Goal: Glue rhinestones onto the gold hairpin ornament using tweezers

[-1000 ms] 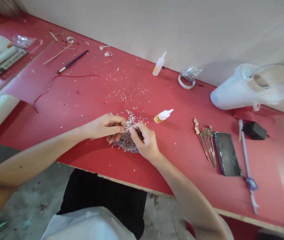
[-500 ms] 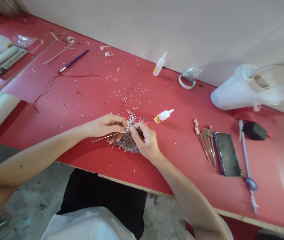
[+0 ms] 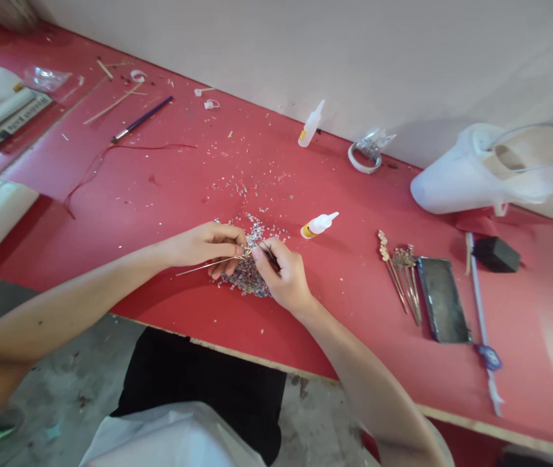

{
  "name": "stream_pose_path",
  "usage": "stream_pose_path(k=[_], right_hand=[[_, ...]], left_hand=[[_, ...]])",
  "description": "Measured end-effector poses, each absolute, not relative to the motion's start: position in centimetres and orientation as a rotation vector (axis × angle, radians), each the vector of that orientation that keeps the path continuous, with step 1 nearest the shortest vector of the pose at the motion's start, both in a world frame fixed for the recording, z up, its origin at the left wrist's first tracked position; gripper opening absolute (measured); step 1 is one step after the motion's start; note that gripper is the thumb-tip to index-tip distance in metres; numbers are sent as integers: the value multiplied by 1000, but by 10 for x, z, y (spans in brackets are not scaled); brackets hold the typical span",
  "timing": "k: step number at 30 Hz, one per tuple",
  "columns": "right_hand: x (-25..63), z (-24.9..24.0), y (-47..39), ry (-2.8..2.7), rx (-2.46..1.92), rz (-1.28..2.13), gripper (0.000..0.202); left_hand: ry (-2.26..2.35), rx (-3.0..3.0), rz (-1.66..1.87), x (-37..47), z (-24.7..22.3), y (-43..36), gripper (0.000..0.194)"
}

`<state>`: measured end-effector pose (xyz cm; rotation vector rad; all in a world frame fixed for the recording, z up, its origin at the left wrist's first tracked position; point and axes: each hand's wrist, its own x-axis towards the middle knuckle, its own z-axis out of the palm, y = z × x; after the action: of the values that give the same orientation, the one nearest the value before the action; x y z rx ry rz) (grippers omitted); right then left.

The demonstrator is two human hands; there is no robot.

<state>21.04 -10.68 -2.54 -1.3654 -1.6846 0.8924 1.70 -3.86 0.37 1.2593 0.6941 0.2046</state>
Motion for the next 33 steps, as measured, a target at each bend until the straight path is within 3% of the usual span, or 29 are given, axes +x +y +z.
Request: stream_pose_path(k=[25,33], right_hand=[[209,-24,-108,-1731,-1365,891,25],[210,-26,-106,-1695,-1368,900,25]], left_hand=[[724,1240,183,20,7,-38,17],[852,1224,361,21,6,-33,15]])
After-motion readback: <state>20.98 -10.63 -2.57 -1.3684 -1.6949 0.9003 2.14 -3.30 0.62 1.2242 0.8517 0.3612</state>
